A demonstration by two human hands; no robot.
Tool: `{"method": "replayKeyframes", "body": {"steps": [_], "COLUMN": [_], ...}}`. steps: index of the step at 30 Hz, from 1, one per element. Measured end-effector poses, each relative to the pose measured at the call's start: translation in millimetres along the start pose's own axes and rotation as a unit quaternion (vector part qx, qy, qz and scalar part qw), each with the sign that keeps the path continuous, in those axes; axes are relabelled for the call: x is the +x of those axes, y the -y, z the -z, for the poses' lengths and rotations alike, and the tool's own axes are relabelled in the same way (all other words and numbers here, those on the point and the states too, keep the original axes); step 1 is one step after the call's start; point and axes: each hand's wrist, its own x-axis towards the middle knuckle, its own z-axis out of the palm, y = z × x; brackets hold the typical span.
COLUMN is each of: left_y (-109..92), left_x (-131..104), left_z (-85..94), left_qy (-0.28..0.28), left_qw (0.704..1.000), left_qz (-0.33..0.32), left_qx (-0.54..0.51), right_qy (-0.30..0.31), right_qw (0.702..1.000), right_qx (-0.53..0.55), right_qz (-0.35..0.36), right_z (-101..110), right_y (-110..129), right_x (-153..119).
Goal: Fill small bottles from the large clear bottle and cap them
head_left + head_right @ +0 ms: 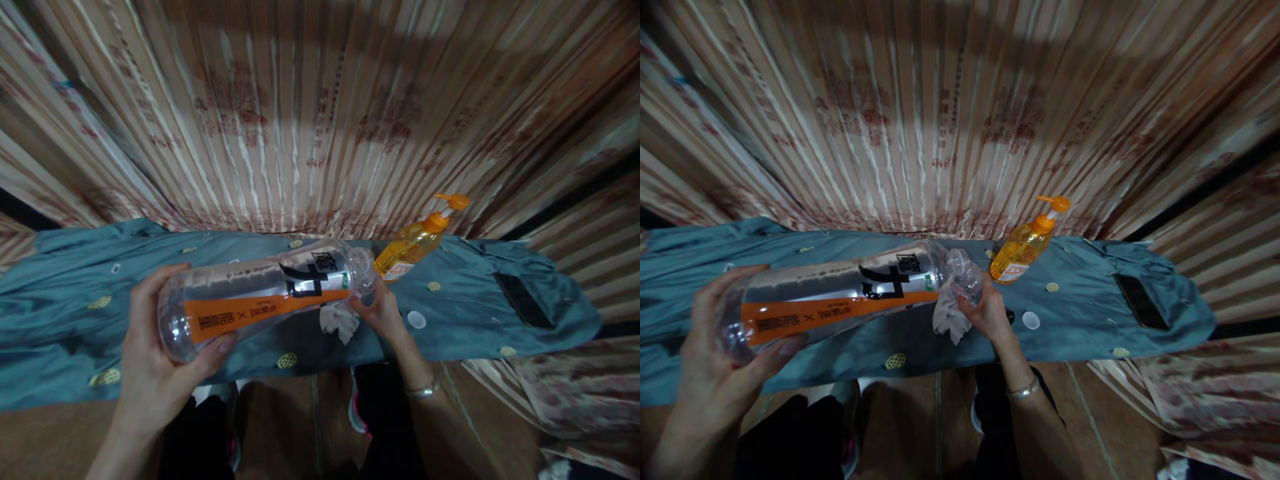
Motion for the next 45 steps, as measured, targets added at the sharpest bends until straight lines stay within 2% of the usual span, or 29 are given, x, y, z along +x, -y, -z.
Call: {"method": "replayKeyframes", "body": {"steps": [33, 45], "left_y": [-1.8, -6.3], "left_x": [-1.6, 0.0], "left_z": [-0.3, -0.4], "left_qy": [0.0, 0.001], "left_qw": [1.0, 1.0], "left_qz": [0.009, 0.009], "left_qx": [0.004, 0.011], "right_qy": [-0.01, 0.005], "right_qw": [1.0, 1.0], "right_qx": [-0.007, 0.005], "right_qz": [0.004, 0.004], "right_z": [-1.2, 0.6], "right_y": [-2.0, 0.5], "right_x": [-0.5, 0.0]}}
